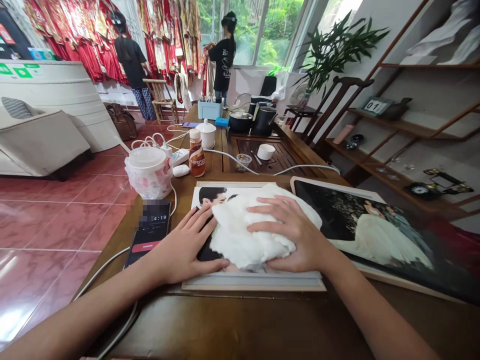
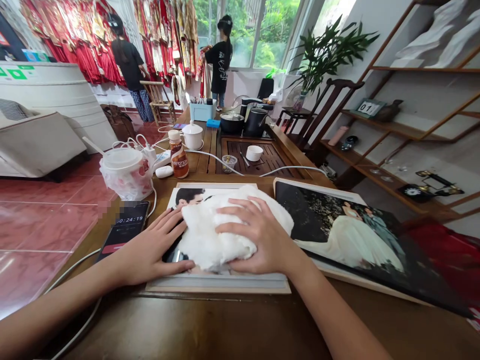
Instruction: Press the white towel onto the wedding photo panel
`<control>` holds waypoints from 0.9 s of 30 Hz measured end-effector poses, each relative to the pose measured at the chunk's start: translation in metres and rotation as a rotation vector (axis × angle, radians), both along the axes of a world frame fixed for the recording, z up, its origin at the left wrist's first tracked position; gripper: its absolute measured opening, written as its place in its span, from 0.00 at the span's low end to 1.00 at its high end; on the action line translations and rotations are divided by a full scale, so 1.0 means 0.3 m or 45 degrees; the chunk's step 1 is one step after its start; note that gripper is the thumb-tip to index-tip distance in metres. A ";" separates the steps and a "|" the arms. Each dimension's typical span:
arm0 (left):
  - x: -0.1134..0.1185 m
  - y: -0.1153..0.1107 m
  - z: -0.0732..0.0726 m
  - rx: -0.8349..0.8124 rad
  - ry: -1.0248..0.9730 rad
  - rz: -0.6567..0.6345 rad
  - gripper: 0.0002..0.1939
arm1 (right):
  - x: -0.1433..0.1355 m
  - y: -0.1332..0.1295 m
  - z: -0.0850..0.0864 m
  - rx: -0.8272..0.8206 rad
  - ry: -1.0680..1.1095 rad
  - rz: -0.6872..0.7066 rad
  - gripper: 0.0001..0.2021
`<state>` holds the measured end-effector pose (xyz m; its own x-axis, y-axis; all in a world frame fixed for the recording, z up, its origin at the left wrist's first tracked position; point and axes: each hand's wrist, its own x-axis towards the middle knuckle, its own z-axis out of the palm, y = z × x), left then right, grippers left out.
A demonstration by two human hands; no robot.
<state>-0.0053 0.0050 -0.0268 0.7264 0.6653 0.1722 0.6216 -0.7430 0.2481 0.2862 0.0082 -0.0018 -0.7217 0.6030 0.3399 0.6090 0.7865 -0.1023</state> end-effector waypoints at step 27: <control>0.000 0.003 0.008 0.015 0.024 -0.011 0.43 | -0.020 -0.022 0.008 -0.009 0.003 0.038 0.27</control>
